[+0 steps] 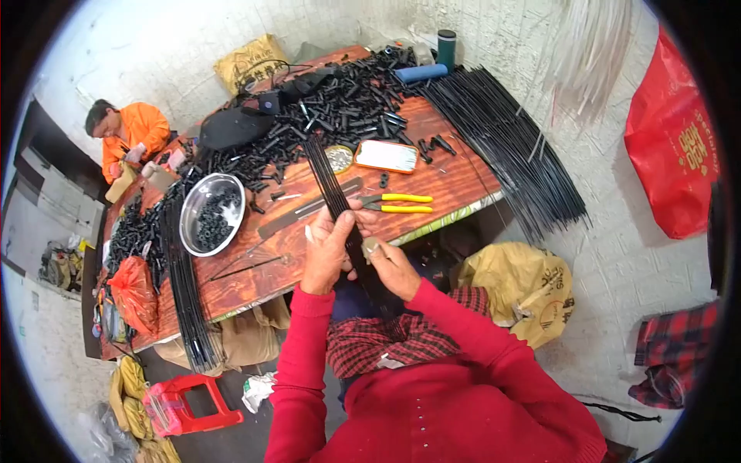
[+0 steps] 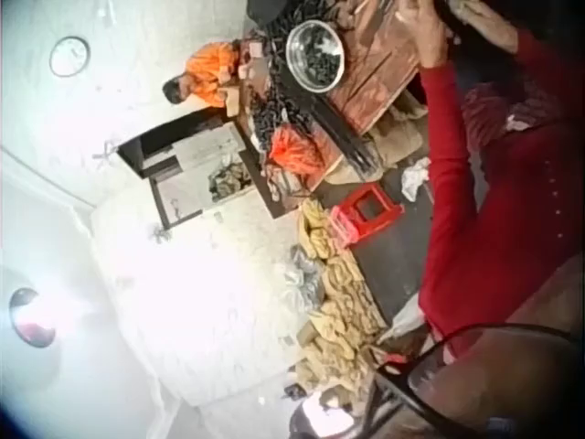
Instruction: Bundling groups of black rods together and trimming the fasteners with pliers.
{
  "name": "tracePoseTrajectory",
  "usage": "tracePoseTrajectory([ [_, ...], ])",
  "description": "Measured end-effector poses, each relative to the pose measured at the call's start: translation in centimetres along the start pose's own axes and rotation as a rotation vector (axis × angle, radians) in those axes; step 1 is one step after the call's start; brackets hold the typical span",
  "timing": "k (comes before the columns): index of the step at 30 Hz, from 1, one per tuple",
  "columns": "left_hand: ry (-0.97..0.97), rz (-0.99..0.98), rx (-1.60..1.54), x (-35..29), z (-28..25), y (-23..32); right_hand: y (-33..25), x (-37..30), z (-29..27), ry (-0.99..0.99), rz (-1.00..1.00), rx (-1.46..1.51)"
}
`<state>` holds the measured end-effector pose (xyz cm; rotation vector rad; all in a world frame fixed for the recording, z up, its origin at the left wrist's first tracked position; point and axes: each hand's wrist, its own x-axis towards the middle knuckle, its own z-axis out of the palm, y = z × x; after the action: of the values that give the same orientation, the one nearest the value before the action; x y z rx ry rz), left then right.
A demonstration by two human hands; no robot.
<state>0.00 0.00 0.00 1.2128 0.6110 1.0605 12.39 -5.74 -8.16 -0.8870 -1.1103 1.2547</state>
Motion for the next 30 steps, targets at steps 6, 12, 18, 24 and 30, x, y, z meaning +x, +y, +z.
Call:
tracePoseTrajectory([
  [6, 0.028, 0.030, 0.005, 0.0, -0.7, -0.5, -7.6, 2.8, -2.5, 0.252, -0.243, -0.401],
  [12, -0.031, 0.022, 0.001, 0.8, 0.6, -0.3, -11.2, 10.4, -1.2, -0.103, -0.183, -0.324],
  [18, -0.052, -0.008, 0.037, 1.5, 0.2, -0.9, -11.2, 13.1, -1.5, -0.226, 0.002, -0.294],
  [24, -0.111, -0.096, -0.009, 1.5, 0.4, 0.4, -13.2, 12.4, -1.5, -0.235, 0.102, -0.313],
  [30, -0.139, -0.173, -0.099, 2.1, -1.2, -0.2, -13.6, 11.3, -2.3, -0.202, -0.013, -0.401],
])
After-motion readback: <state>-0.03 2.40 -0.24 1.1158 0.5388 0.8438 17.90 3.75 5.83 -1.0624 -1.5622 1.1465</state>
